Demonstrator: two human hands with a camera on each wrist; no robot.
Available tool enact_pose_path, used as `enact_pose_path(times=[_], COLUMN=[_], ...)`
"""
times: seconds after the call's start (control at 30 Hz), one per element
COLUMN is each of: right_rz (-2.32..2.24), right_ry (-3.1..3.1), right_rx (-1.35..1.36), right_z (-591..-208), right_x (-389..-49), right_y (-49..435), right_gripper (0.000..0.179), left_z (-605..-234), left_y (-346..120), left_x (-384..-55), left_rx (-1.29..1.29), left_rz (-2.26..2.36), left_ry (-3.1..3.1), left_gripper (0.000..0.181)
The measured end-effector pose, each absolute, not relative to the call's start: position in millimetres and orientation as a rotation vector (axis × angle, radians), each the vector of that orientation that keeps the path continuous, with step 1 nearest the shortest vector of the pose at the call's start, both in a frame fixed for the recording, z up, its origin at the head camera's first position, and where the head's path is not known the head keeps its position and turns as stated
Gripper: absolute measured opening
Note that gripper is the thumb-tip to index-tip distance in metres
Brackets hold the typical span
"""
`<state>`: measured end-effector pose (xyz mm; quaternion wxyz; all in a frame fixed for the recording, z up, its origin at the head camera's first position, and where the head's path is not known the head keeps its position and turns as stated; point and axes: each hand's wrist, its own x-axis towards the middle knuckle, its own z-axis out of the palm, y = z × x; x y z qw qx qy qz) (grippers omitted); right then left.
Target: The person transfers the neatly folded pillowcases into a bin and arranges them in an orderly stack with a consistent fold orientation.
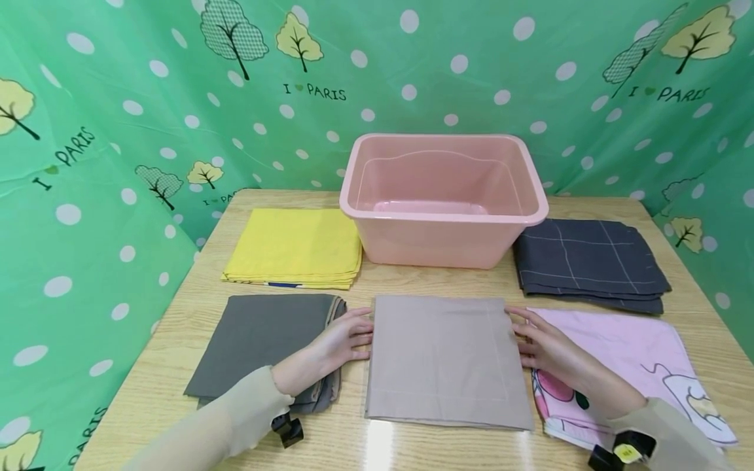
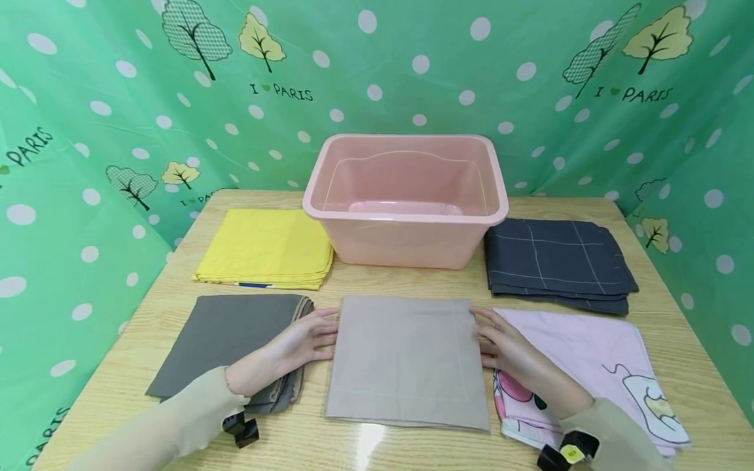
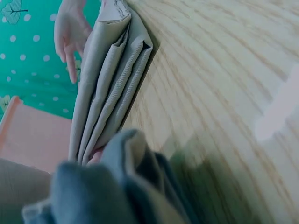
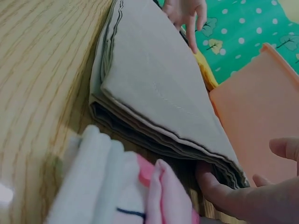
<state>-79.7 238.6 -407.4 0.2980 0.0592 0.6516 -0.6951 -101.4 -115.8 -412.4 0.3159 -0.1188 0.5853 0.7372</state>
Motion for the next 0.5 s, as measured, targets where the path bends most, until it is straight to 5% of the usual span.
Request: enact_pose_path(times=[0.5], right_rz=[-1.857], right_ry=[1.631], right_rx=[0.119], right_z=[-412.7], right_x=[-82.1], right_y=[237.2], right_gripper=[0.062], left_z=[-418.1], left_y=[-102.7], left_x=[-97.4], left_rx=[-0.34], left_rz=[1.897], left_ry=[1.625], left_gripper=[0.047])
